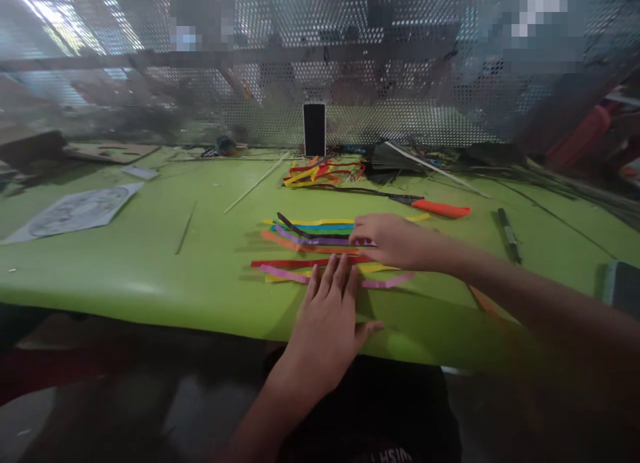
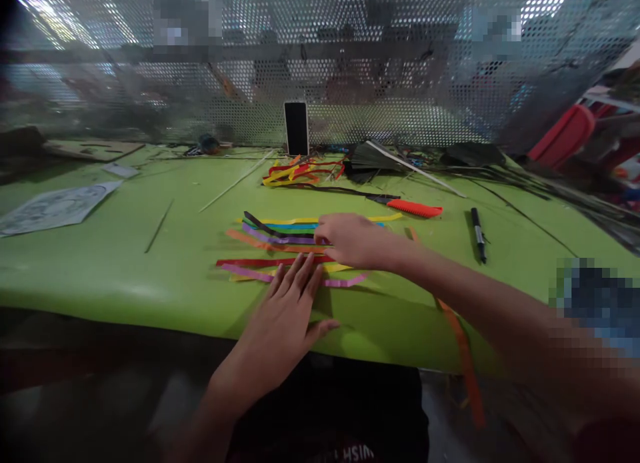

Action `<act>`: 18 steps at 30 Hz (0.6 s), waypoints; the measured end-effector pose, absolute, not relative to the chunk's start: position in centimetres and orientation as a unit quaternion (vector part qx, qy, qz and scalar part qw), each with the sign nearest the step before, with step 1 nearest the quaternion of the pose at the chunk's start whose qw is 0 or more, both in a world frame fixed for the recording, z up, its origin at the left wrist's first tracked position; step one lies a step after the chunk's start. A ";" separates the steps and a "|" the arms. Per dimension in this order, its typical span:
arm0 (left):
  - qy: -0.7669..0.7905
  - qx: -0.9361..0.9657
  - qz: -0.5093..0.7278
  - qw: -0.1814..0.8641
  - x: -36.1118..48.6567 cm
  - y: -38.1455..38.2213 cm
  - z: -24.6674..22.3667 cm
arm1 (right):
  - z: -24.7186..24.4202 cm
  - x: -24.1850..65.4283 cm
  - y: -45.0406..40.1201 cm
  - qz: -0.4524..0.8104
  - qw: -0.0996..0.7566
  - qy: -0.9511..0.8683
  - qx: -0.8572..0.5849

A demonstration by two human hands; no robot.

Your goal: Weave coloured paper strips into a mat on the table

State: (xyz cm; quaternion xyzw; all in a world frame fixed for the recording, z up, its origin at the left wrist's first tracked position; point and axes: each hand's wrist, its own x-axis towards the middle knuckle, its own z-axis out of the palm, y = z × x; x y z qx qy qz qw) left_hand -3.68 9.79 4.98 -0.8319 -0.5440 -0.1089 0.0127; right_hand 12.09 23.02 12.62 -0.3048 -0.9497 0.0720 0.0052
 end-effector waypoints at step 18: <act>-0.572 -0.805 -0.155 0.031 -2.9 6.2 4.0 | 13.6 11.3 20.8 0.075 -0.011 -0.968 -0.238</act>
